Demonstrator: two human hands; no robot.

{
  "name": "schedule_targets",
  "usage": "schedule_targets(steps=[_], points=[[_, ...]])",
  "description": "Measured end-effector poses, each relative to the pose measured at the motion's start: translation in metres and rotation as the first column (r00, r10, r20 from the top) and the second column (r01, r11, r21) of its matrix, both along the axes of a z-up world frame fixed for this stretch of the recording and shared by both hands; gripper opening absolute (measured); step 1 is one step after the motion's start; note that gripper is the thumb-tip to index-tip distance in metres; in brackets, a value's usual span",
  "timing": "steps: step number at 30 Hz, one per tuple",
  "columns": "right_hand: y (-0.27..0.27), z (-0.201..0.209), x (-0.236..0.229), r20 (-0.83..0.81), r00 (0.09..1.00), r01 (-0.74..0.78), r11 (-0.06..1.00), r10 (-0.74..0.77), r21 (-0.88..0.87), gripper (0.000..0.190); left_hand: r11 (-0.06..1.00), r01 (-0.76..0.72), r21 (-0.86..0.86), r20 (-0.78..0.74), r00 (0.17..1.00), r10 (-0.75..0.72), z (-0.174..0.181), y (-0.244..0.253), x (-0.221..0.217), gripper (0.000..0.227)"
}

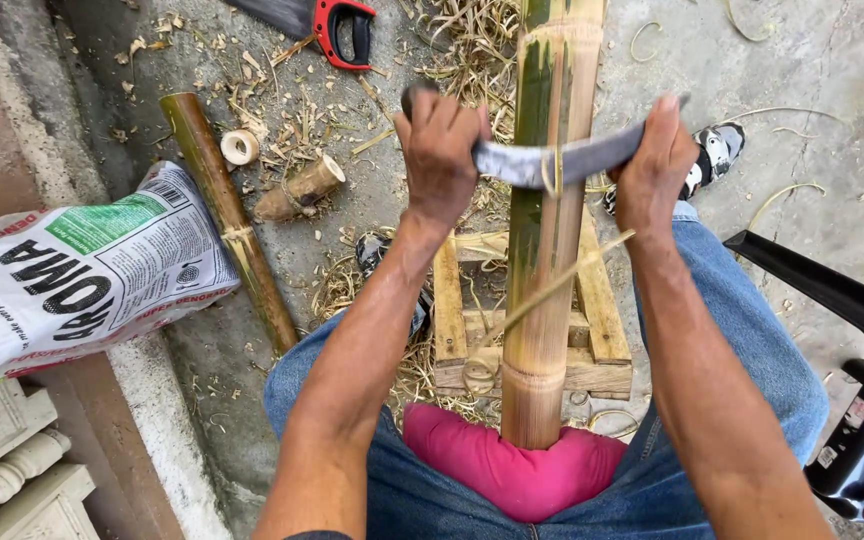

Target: The recorder is shaving or peeling a bamboo stalk using a curved blade and a straight knife while sitting.

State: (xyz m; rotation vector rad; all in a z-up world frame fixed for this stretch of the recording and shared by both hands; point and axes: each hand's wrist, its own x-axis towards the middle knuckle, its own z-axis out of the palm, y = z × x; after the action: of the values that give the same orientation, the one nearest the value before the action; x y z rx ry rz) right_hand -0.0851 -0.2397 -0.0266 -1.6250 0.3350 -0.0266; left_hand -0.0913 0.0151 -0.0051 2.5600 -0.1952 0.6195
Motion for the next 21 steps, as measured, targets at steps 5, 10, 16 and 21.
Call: schedule_targets(steps=[5, 10, 16, 21], points=[[0.01, 0.008, 0.09, 0.067, 0.995, -0.074, 0.993, 0.067, 0.096, 0.049, 0.999, -0.038, 0.012, 0.123, 0.992, 0.036, -0.007, 0.006, 0.076, 0.027], [-0.017, -0.035, 0.132, 0.234, 0.942, -0.208, 0.966, 0.24, -0.154, 0.056, 0.993, -0.059, 0.105, -0.392, 0.915, 0.096, -0.104, 0.02, 0.144, 0.022], [0.009, 0.021, 0.104, 0.256, 0.939, -0.249, 0.967, 0.23, 0.045, 0.046, 0.992, -0.063, 0.106, 0.045, 0.997, 0.058, 0.011, 0.007, 0.088, 0.01], [0.011, 0.031, -0.079, -0.23, 0.973, 0.031, 0.999, -0.022, 0.036, 0.05, 0.999, 0.017, 0.04, -0.128, 0.992, -0.011, 0.035, -0.001, -0.083, 0.025]])
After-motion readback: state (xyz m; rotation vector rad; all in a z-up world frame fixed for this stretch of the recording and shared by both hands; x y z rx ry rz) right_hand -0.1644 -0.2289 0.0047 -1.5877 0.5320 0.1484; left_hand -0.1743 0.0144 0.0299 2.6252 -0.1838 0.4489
